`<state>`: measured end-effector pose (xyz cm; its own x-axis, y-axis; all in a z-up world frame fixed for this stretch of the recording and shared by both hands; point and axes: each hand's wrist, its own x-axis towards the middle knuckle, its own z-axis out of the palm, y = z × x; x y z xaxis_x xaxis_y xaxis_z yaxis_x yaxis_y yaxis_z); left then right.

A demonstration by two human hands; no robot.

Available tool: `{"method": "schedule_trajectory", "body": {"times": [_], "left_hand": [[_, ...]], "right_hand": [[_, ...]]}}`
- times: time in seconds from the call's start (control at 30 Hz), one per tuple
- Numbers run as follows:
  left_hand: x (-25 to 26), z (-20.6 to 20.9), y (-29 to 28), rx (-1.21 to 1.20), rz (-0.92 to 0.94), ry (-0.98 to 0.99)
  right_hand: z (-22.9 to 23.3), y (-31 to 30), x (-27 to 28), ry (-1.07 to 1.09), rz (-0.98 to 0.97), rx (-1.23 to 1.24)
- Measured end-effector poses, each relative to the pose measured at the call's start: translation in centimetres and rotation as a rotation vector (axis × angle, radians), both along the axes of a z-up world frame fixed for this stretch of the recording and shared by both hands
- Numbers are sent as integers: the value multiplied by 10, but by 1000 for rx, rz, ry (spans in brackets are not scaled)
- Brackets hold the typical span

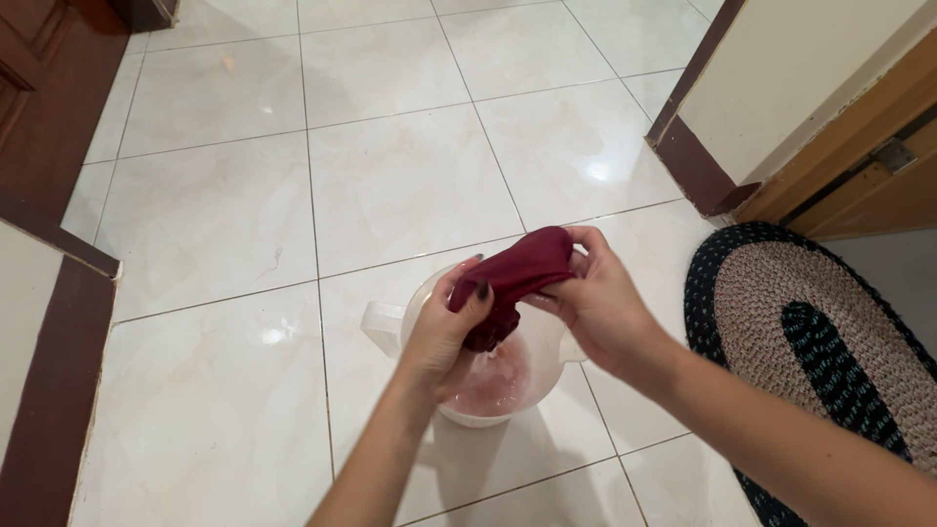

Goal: Cleaning a tiled floor with a wet cloth soaked in cleaning solution.

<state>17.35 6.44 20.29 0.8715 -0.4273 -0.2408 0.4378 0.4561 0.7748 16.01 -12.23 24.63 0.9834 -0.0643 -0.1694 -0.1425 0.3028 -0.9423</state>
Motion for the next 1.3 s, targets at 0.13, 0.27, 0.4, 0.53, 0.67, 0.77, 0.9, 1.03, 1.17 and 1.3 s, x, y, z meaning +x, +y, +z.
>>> {"method": "schedule_trajectory", "body": {"times": [0.13, 0.27, 0.4, 0.53, 0.67, 0.77, 0.9, 1.03, 1.17, 1.3], "left_hand": [[-4, -17, -23, -215, 246, 173], [-3, -16, -26, -170, 439, 158], [-14, 26, -19, 121, 441, -82], [-14, 20, -21, 257, 319, -286], [-8, 6, -16, 291, 178, -297], [-9, 2, -15, 294, 182, -222], [-13, 8, -11, 367, 244, -367], [-19, 16, -7, 552, 239, -564], [-34, 27, -2, 889, 196, -942], [-33, 41, 15, 1123, -138, -1200]], "right_hand": [[-7, 15, -20, 2, 17, -67], [19, 23, -35, -8, 273, -357], [9, 14, -34, -37, 447, -486], [-1, 23, -17, -42, 573, -488], [-13, 24, -2, 58, 598, -487], [-15, 27, 4, 128, 602, -543], [-47, 17, 11, 173, 607, -508], [-27, 22, 6, 230, 572, -475], [-26, 15, 13, 133, 586, -401], [-20, 10, 18, 196, 665, -500]]}}
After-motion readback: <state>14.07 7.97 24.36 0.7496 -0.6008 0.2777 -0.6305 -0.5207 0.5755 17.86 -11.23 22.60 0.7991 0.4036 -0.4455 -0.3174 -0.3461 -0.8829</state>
